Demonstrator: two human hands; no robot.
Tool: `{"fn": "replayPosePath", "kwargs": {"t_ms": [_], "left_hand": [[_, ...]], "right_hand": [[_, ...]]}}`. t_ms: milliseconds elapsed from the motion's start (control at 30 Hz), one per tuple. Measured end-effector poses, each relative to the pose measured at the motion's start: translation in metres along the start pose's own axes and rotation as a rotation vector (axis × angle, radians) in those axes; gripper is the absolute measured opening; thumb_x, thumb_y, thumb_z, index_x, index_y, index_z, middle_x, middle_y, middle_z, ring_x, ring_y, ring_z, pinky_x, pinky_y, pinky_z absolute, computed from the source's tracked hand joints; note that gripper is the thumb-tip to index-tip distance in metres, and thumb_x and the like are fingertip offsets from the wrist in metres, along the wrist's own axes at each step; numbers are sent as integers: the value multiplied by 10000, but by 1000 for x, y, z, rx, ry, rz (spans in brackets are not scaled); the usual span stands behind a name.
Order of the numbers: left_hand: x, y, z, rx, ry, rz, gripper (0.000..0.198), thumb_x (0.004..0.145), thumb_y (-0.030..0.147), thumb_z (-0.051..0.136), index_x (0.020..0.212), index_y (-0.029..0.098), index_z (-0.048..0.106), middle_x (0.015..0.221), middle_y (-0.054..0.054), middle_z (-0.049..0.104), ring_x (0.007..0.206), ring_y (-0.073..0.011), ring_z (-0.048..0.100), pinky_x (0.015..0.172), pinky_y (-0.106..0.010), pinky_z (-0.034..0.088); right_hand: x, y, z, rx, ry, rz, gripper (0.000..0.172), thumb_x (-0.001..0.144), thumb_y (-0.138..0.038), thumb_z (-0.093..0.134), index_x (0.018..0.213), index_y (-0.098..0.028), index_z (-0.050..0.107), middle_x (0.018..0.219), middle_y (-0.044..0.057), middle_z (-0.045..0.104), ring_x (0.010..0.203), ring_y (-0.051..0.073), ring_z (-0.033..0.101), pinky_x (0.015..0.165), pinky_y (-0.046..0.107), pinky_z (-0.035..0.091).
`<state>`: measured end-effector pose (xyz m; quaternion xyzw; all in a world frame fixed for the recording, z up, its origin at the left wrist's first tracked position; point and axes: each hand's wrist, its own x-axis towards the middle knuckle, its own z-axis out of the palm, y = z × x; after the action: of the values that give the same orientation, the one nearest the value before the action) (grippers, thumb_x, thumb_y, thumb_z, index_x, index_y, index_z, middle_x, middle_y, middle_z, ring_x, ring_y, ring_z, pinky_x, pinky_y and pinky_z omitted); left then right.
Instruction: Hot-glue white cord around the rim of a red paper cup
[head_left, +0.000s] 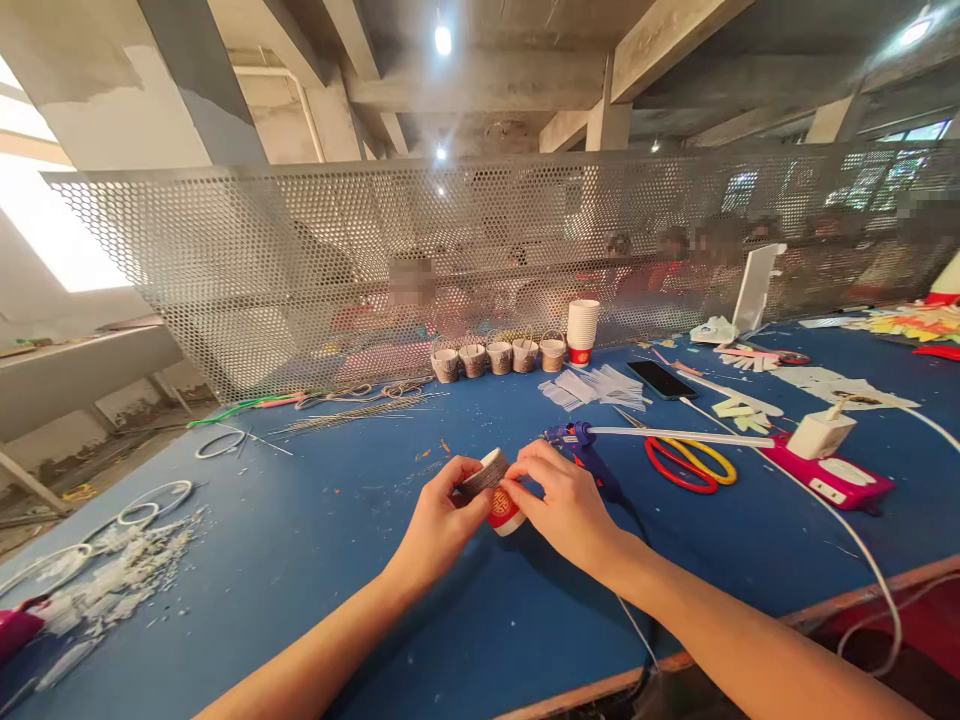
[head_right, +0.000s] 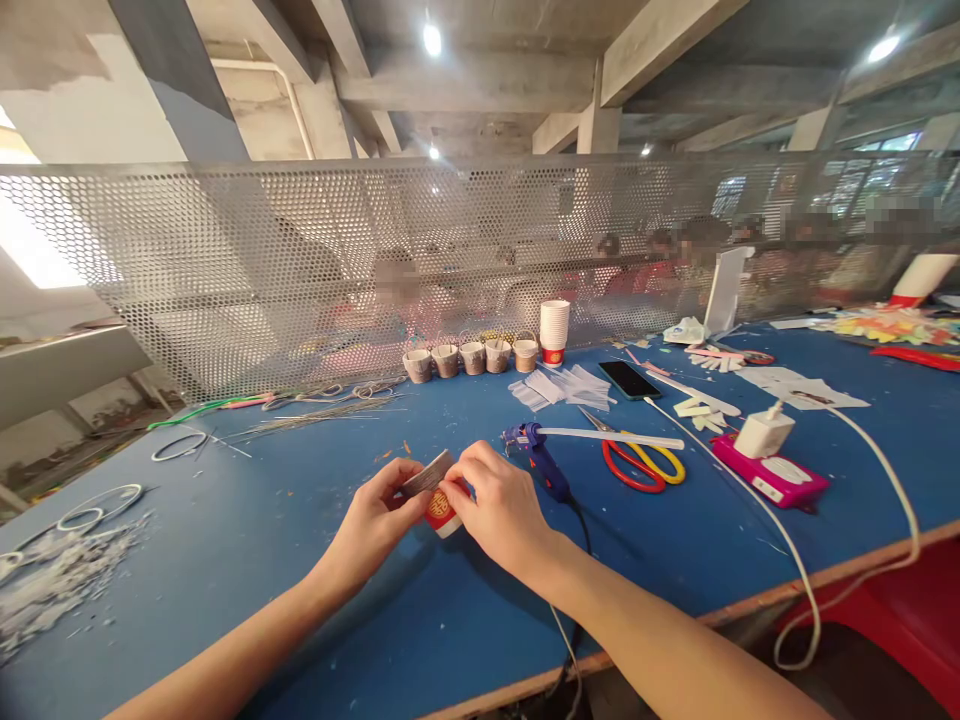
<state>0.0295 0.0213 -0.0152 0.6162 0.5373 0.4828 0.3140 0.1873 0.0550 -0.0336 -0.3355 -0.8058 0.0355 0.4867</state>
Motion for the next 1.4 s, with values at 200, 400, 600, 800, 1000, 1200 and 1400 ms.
{"fn": "replayPosePath", "kwargs": {"t_ms": [200,400,600,800,1000,1200,1400], "left_hand": [[0,1,-1,-11,2,-10,120,695,268,594,755,166,617,665,29,562,621,-126,493,564,-215,414],[-1,5,-4,-90,-60,-38,222,751,329,576,852,155,671,745,-6,630,667,-148,528,608,-237,438],[-1,7,-5,-146,-30,-51,209,778,328,539,769,155,656,664,2,583,629,-143,506,590,-238,442],[3,4,-8,-150,-53,-29,185,770,293,526,714,155,636,648,-4,573,625,-144,509,604,-248,441],[4,8,-9,-213,-127,-100,143,715,296,548,701,168,609,681,3,586,583,-136,528,591,-271,470],[2,5,-8,-136,-140,-54,108,698,273,593,668,172,571,614,31,548,558,-121,500,561,-246,425],[2,4,-6,-95,-120,-11,146,689,295,621,718,155,592,636,33,535,570,-102,441,524,-214,358]], "right_hand": [[1,0,-1,-2,-13,7,146,880,-219,538,763,-211,625,804,31,615,738,149,630,645,240,497],[0,3,-3,-23,-19,-16,135,891,-227,545,796,-204,637,822,32,617,744,147,630,647,240,493],[0,4,-4,-53,-26,-53,173,913,-242,512,803,-198,638,829,41,618,728,143,626,631,242,489],[2,5,-6,-47,-18,-62,188,919,-251,499,800,-200,636,830,45,615,749,144,626,632,236,492],[2,6,-7,-37,-26,-43,191,912,-237,501,785,-198,638,833,44,618,737,143,625,630,235,487],[2,5,-7,-32,-47,-33,132,880,-209,552,773,-195,629,825,32,609,729,140,620,631,236,480],[1,3,-8,-29,-60,-38,128,875,-199,565,758,-195,617,827,29,598,732,137,614,634,230,477]]}}
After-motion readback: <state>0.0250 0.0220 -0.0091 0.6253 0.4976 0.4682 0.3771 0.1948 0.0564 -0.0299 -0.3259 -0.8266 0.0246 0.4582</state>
